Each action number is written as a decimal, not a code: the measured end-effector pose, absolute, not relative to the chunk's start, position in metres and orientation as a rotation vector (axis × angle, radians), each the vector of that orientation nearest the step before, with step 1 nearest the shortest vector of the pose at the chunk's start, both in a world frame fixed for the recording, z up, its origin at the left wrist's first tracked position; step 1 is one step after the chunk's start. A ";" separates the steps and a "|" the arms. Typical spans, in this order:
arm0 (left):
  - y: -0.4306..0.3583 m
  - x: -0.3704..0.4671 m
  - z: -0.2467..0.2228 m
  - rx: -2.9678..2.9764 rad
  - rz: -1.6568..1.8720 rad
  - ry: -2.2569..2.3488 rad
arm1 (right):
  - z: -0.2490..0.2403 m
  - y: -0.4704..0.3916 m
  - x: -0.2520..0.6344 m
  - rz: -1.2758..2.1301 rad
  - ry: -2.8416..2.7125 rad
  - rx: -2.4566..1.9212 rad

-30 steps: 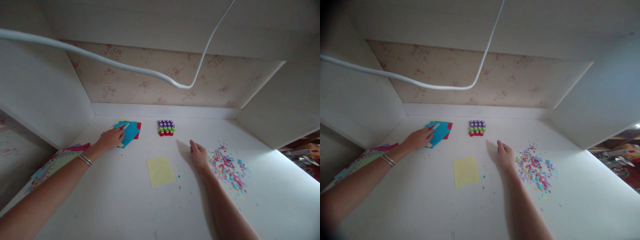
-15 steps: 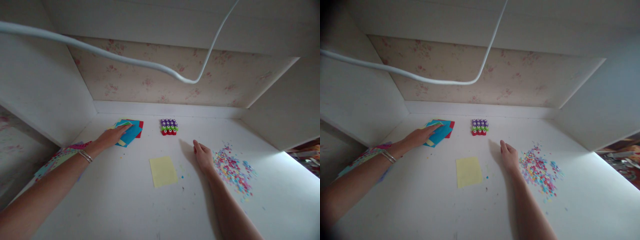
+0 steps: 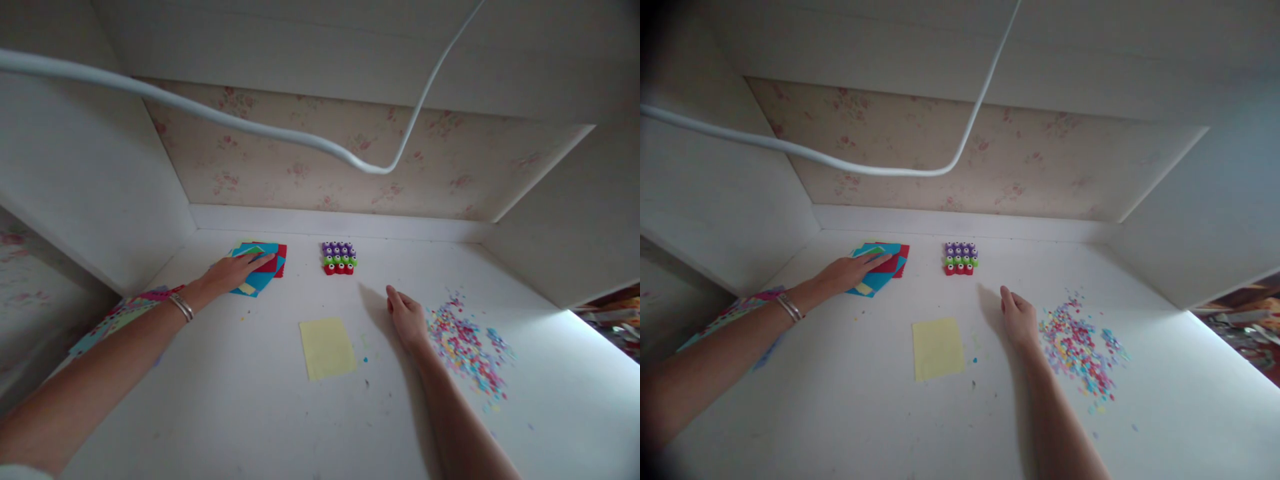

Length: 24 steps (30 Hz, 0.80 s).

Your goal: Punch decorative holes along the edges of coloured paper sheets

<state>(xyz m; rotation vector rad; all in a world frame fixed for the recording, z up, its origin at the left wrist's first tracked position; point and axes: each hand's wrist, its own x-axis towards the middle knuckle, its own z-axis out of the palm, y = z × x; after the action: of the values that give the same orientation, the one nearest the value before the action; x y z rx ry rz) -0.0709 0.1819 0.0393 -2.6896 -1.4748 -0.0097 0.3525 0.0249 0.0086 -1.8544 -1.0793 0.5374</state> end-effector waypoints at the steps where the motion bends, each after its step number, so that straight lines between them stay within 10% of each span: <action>1: 0.183 -0.072 0.039 -2.671 0.030 -1.476 | 0.009 0.025 0.352 0.538 -1.083 -1.857; 24: 0.183 -0.059 0.038 -2.655 0.031 -1.474 | 0.013 0.024 0.349 0.548 -1.105 -1.868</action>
<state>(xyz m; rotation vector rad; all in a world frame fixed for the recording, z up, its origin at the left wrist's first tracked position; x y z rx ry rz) -0.0587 0.1826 0.0381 -2.6548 -1.4737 0.0310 0.3491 0.0243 0.0135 -1.8684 -1.1050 0.5484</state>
